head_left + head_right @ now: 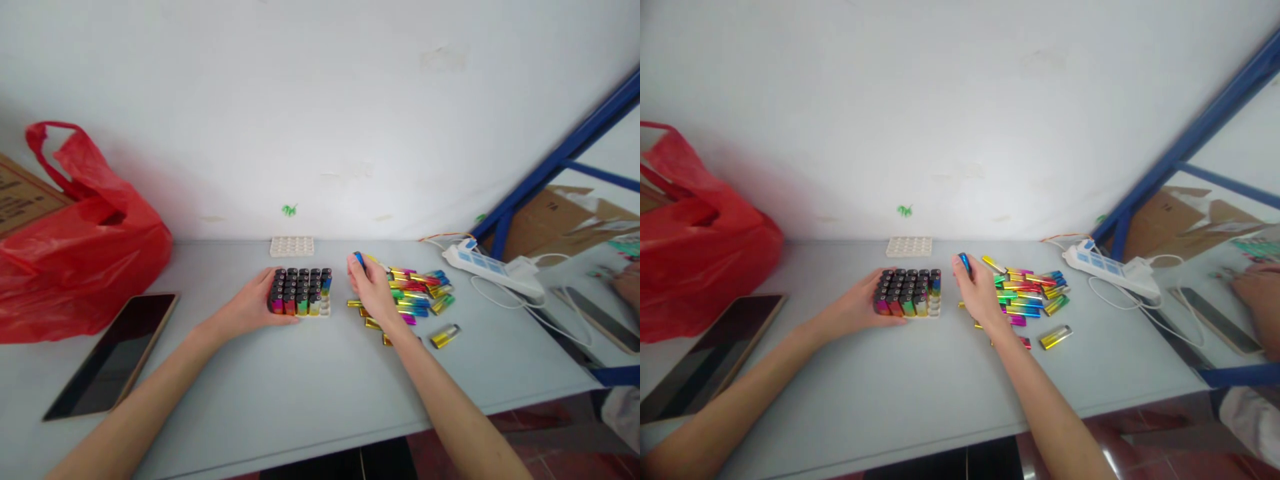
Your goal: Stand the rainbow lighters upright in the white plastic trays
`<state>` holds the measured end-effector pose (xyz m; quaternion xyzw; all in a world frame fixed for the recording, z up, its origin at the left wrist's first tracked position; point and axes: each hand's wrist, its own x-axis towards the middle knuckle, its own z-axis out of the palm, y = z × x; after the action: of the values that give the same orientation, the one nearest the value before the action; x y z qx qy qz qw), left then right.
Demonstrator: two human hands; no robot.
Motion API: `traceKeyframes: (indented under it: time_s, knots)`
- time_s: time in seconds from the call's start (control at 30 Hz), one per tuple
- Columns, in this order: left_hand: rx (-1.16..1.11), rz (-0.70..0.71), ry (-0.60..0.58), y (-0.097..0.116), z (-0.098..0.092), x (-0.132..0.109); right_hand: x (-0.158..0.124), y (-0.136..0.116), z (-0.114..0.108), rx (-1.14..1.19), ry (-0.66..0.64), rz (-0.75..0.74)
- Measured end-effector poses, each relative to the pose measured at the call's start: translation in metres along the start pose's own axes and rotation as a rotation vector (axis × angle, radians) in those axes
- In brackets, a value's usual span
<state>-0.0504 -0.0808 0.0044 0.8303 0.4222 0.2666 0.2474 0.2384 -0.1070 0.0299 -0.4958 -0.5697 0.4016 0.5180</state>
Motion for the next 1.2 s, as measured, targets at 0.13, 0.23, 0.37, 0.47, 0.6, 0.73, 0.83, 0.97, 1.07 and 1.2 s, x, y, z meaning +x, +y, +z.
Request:
traceKeyframes:
  time_s: [0.13,0.23,0.37,0.47,0.6,0.73,0.83,0.97,1.07,1.2]
  knots:
    - [0.010,-0.018,-0.023,-0.002,0.001,0.000,-0.007,0.001,-0.004,-0.197,0.121,-0.054]
    - [0.015,-0.023,-0.024,-0.004,0.001,-0.001,-0.010,-0.001,-0.001,-0.253,0.133,-0.040]
    - [0.023,-0.009,-0.020,-0.006,0.001,-0.001,-0.010,0.000,0.005,-0.281,0.160,-0.062]
    - [0.019,-0.010,-0.012,-0.006,0.001,-0.001,-0.010,0.000,0.007,-0.294,0.165,-0.072]
    - [0.022,-0.028,-0.006,-0.003,0.000,-0.001,-0.011,-0.004,0.008,-0.295,0.165,-0.076]
    - [0.023,-0.033,-0.008,-0.001,-0.001,-0.001,-0.012,-0.008,0.010,-0.308,0.163,-0.116]
    - [0.013,-0.047,0.006,-0.002,0.000,-0.001,-0.013,-0.004,0.012,-0.322,0.161,-0.137]
    - [-0.005,-0.045,-0.012,-0.005,0.000,0.000,-0.015,0.002,0.013,-0.314,0.126,-0.112]
    - [-0.001,-0.043,-0.019,-0.004,-0.002,0.001,-0.016,0.000,0.010,-0.331,0.061,-0.128]
    - [0.014,-0.031,0.001,-0.001,-0.004,0.002,-0.015,-0.004,0.005,-0.395,-0.101,-0.207]
